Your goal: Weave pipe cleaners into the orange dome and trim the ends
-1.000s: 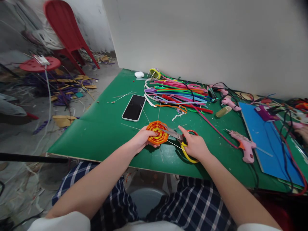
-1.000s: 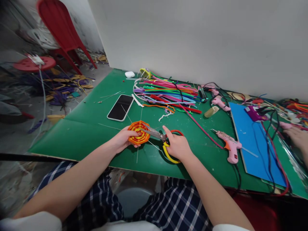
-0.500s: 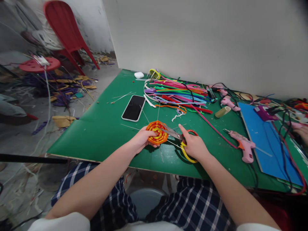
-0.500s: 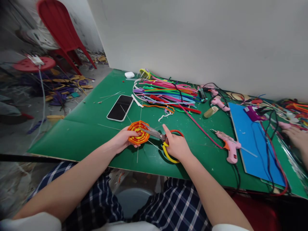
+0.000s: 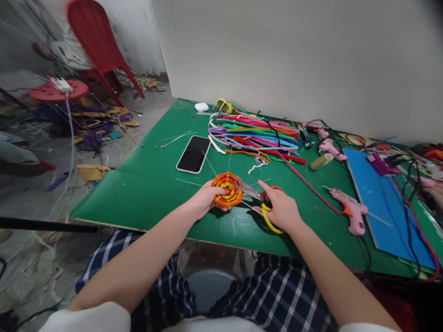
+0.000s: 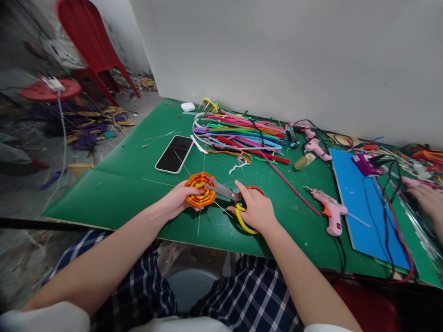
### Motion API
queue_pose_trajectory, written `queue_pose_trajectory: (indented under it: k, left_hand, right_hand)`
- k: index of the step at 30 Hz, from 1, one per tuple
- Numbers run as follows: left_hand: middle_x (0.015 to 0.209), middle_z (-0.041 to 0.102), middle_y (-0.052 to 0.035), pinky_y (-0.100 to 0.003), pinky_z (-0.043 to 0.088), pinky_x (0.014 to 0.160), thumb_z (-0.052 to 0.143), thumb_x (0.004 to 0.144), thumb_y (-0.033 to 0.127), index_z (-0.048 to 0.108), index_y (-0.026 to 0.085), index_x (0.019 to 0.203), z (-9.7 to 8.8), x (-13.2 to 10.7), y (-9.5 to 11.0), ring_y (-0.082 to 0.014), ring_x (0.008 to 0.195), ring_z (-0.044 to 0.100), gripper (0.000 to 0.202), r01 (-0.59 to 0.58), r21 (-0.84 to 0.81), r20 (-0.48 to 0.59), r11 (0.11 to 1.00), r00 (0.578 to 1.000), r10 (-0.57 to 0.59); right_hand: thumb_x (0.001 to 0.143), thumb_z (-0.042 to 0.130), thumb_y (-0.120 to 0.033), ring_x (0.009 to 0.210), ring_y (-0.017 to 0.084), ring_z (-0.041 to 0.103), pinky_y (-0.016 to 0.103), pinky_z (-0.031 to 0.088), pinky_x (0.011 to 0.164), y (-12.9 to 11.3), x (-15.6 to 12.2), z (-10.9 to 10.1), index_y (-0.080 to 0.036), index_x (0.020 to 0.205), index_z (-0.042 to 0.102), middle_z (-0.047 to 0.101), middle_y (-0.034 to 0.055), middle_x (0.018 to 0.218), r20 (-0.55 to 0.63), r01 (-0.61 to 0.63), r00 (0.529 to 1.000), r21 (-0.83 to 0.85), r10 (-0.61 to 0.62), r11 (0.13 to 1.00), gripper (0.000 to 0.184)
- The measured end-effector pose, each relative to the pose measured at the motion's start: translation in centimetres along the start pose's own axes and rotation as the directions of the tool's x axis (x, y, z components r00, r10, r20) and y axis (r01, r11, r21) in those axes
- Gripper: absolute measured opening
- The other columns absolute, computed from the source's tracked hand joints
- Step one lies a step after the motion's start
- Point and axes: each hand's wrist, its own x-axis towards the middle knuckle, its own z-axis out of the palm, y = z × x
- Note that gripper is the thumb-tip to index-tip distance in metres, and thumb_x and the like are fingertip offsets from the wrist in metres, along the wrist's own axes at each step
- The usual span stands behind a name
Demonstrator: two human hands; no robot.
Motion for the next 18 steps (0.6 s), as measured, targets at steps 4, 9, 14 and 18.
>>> queue_pose_trajectory:
  k: [4, 9, 14, 18]
  left_hand:
    - [0.079, 0.066, -0.0125, -0.023, 0.047, 0.038, 0.055, 0.068, 0.012, 0.054, 0.010, 0.109, 0.00, -0.09, 0.01, -0.0171, 0.052, 0.061, 0.041, -0.005, -0.006, 0.010, 1.000, 1.000, 0.005]
    - [0.084, 0.066, -0.0124, -0.022, 0.047, 0.039, 0.056, 0.068, 0.012, 0.053, 0.012, 0.110, 0.19, -0.30, 0.17, -0.0173, 0.058, 0.062, 0.042, -0.031, -0.017, 0.024, 0.999, 0.999, 0.032]
    - [0.082, 0.066, -0.0111, -0.023, 0.047, 0.038, 0.054, 0.068, 0.010, 0.055, 0.012, 0.106, 0.44, -0.42, 0.19, -0.0195, 0.062, 0.062, 0.038, -0.056, -0.032, 0.043, 0.998, 0.997, 0.058]
    - [0.081, 0.066, -0.0105, -0.023, 0.047, 0.037, 0.053, 0.068, 0.010, 0.056, 0.012, 0.104, 0.45, -0.40, 0.11, -0.0201, 0.062, 0.062, 0.037, -0.064, -0.029, 0.040, 0.998, 0.997, 0.065]
  right_hand:
    - [0.074, 0.051, -0.045, 0.091, 0.022, 0.050, 0.031, 0.041, 0.075, 0.24, 0.15, -0.01, -0.016, 0.130, 0.034, 0.057, 0.0091, 0.094, -0.041, 0.040, 0.998, 0.054, -0.038, 0.998, 0.066]
    - [0.070, 0.054, -0.044, 0.096, 0.025, 0.047, 0.038, 0.037, 0.086, 0.48, 0.34, 0.35, -0.011, 0.133, 0.026, 0.054, 0.0108, 0.097, -0.051, 0.076, 0.996, 0.127, -0.070, 0.989, 0.077]
    - [0.069, 0.055, -0.043, 0.101, 0.027, 0.045, 0.042, 0.036, 0.089, 0.48, 0.25, 0.48, -0.008, 0.137, 0.008, 0.052, 0.0138, 0.105, -0.081, 0.079, 0.994, 0.158, -0.067, 0.984, 0.090]
    - [0.069, 0.055, -0.043, 0.102, 0.028, 0.045, 0.043, 0.036, 0.089, 0.41, 0.25, 0.46, -0.006, 0.137, 0.006, 0.052, 0.0149, 0.107, -0.094, 0.094, 0.992, 0.148, -0.081, 0.985, 0.091]
